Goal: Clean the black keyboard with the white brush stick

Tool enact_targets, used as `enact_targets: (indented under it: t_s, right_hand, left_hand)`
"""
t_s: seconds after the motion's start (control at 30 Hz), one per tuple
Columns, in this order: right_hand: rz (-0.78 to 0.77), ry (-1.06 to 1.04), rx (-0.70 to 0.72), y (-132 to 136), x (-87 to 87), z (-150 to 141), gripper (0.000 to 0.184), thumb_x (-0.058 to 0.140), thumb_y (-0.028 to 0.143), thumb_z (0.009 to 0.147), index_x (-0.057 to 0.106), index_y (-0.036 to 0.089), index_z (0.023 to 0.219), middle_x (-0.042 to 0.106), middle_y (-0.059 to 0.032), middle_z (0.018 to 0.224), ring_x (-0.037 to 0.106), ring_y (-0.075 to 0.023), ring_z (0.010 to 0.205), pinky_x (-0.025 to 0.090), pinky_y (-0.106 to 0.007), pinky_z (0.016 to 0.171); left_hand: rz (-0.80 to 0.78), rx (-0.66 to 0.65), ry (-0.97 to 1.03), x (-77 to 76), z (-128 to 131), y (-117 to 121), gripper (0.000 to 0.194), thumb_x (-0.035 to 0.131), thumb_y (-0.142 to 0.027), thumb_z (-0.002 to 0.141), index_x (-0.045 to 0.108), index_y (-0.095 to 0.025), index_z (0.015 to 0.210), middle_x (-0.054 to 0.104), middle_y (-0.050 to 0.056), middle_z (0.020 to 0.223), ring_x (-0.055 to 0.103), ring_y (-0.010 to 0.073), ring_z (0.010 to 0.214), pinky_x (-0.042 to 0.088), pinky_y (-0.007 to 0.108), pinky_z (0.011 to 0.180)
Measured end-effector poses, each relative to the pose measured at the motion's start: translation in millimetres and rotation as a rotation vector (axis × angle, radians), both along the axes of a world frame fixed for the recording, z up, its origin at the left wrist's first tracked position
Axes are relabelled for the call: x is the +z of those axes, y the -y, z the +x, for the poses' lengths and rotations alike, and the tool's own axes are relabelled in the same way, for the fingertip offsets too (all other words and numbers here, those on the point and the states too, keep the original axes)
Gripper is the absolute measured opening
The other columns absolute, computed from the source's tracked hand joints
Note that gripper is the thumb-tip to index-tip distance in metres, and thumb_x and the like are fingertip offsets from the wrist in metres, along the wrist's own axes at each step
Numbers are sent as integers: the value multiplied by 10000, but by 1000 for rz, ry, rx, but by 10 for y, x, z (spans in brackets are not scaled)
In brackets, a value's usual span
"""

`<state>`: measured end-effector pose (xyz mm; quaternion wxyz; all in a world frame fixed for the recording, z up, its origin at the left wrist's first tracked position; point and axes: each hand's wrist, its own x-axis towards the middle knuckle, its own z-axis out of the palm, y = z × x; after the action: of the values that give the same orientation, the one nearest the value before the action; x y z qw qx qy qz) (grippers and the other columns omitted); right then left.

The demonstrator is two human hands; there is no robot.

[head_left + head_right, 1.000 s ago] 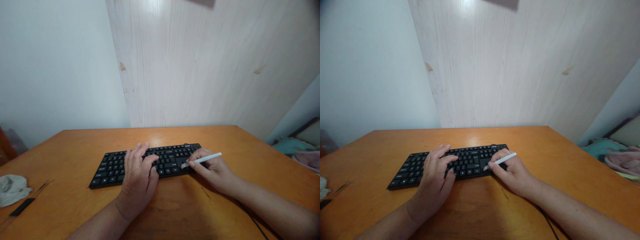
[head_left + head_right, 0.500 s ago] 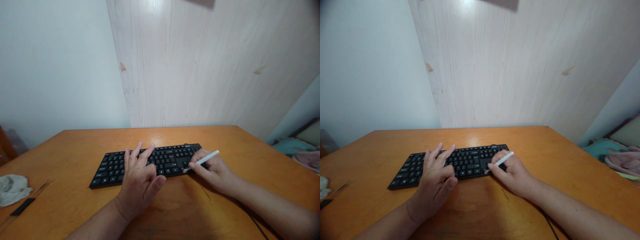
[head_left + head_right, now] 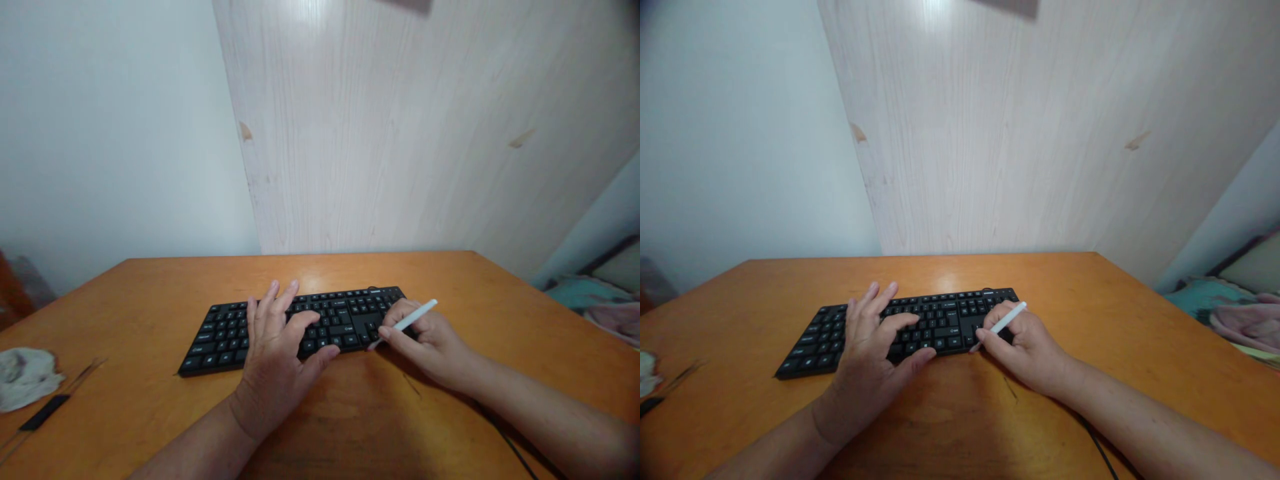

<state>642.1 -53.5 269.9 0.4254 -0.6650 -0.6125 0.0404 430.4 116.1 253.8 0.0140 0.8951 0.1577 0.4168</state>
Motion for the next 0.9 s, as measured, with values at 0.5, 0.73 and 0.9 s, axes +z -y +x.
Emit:
enact_targets:
  t_s: [0.5, 0.73, 0.9]
  right_hand:
    - [-4, -10, -18, 7, -27, 12, 194, 600, 287, 925, 687, 199, 776, 668, -41, 757, 605, -176, 737, 458, -334, 714]
    - [11, -15, -88, -23, -66, 58, 198, 606, 331, 926, 706, 207, 808, 682, -44, 812, 623, -182, 779, 469, -328, 734]
    - [59, 38, -182, -30, -95, 115, 187, 601, 340, 924, 677, 203, 822, 668, -44, 810, 620, -189, 784, 467, -333, 729]
  left_hand:
    - [6, -23, 42, 94, -12, 1, 282, 635, -98, 775, 438, -196, 598, 682, 77, 1109, 558, 285, 1140, 367, 549, 1038]
    - [49, 27, -10, 49, -26, 15, 262, 607, -123, 797, 429, -190, 616, 542, 129, 1440, 281, 373, 1456, 174, 679, 1131]
    - [44, 12, -49, 27, -23, 0, 255, 570, -125, 824, 412, -193, 635, 490, 173, 1477, 184, 374, 1492, 132, 697, 1133]
